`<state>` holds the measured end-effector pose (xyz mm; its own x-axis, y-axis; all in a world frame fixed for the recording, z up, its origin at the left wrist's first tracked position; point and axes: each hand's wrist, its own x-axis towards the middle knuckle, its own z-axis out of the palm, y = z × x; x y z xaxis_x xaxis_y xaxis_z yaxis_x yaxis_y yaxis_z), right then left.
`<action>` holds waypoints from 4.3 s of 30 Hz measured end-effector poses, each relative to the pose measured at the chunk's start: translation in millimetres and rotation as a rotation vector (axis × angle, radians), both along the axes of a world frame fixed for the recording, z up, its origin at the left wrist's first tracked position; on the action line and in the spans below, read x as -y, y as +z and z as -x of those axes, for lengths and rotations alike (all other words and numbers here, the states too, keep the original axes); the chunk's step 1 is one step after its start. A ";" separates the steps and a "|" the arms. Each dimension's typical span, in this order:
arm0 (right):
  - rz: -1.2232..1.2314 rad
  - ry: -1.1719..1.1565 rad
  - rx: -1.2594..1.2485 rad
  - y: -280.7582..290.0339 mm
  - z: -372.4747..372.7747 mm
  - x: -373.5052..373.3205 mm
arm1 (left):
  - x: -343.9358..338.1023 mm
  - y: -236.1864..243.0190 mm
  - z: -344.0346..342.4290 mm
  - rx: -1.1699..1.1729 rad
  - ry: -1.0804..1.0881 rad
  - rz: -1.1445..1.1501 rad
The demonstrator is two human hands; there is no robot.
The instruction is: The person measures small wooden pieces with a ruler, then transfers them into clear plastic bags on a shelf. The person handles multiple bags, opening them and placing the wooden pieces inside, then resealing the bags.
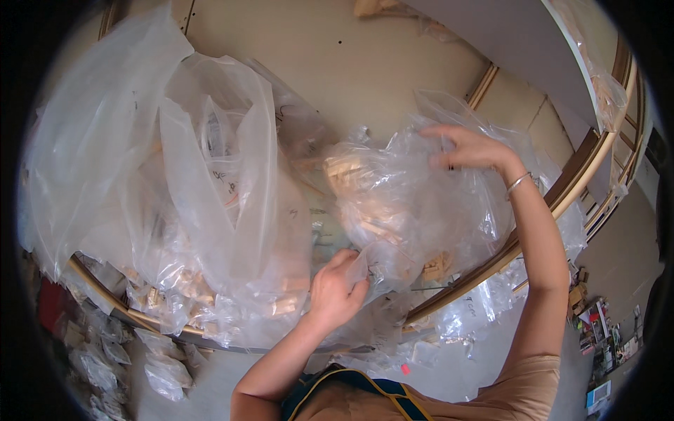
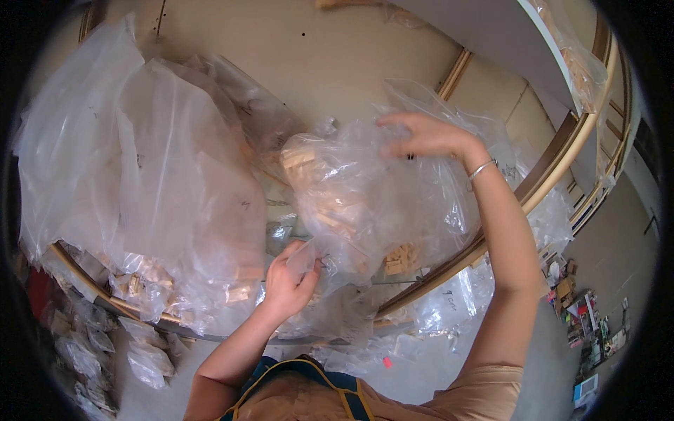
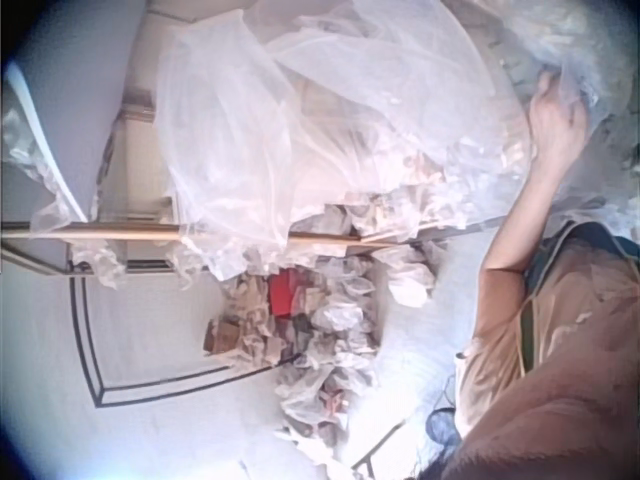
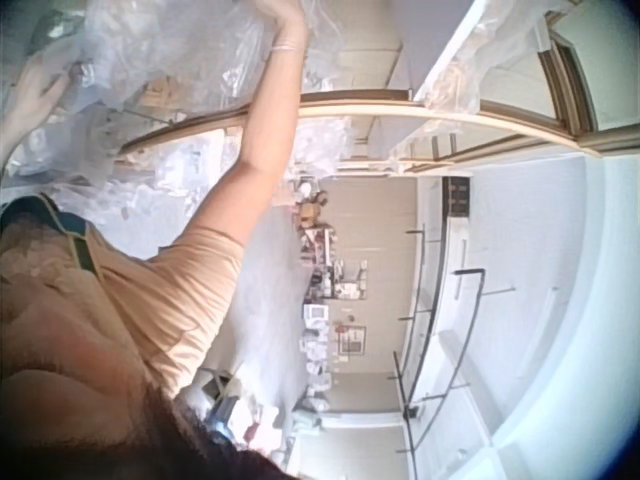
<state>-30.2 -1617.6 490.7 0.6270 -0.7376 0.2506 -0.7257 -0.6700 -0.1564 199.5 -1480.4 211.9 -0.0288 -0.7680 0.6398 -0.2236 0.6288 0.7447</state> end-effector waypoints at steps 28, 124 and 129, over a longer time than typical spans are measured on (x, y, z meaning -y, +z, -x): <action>-0.533 -0.031 1.590 -20.0 -19.1 -13.7 | -2.0 2.9 1.5 -0.060 0.063 0.150; 0.012 -0.040 -0.434 -181.1 -169.8 192.0 | 0.1 5.4 -19.2 -0.053 -0.274 0.022; -0.240 0.099 -0.176 -170.7 -155.0 175.9 | 0.0 4.5 -19.7 -0.067 -0.319 -0.053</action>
